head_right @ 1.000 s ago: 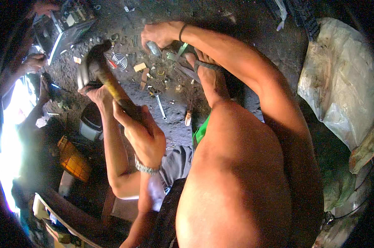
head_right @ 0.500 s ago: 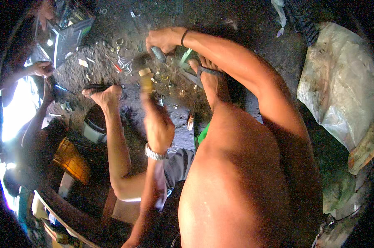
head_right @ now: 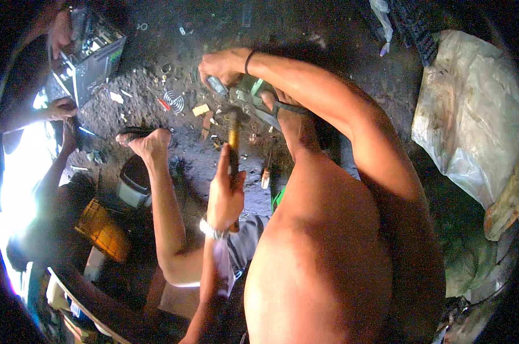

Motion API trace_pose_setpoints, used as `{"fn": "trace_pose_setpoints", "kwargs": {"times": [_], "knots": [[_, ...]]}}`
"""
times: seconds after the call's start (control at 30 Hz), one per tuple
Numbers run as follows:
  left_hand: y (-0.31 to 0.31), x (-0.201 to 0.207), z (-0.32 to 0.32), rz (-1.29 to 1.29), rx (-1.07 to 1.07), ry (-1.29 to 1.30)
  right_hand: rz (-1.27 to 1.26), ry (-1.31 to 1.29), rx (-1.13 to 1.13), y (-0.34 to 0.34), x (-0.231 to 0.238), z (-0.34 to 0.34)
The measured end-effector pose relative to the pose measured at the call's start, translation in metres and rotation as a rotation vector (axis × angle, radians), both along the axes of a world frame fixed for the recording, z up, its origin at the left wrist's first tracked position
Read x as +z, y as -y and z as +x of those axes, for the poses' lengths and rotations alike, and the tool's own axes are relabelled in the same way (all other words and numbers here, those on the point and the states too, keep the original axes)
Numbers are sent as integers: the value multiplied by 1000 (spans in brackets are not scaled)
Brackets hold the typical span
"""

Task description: The person sits on the floor and uses a hammer and pliers to disassemble and manipulate a small yellow electronic component. They repeatedly strike the component with the hammer and use pliers to adjust or remove parts.

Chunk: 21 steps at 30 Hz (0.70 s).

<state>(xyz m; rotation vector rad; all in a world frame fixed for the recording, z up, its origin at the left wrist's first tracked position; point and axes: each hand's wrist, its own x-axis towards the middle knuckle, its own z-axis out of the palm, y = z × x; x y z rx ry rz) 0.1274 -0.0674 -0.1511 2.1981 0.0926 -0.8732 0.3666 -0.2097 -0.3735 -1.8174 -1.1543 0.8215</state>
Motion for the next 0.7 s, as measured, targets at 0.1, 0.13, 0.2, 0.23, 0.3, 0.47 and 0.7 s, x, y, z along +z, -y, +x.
{"fn": "trace_pose_setpoints", "kwargs": {"times": [0.1, 0.13, 0.2, 0.23, 0.3, 0.47, 0.7], "knots": [[22, 49, 42, 11, 147, 276, 107, 149, -65, 7, -29, -13], [25, 46, 45, 34, 160, 320, 47, 110, -21, 10, -19, -1], [28, 38, 47, 93, 202, 410, 15, 66, 3, 3, -5, -2], [16, 9, 28, 110, 112, 422, 78, 123, -8, 1, -5, -3], [2, -20, 13, 24, 6, 137, -13, 155, -4, 1, -7, -2], [13, 38, 45, -31, 47, 362, 68, 184, -68, 1, -12, -4], [0, -11, 18, -41, 0, 119, 6, 38, -37, 1, 1, -3]]}}
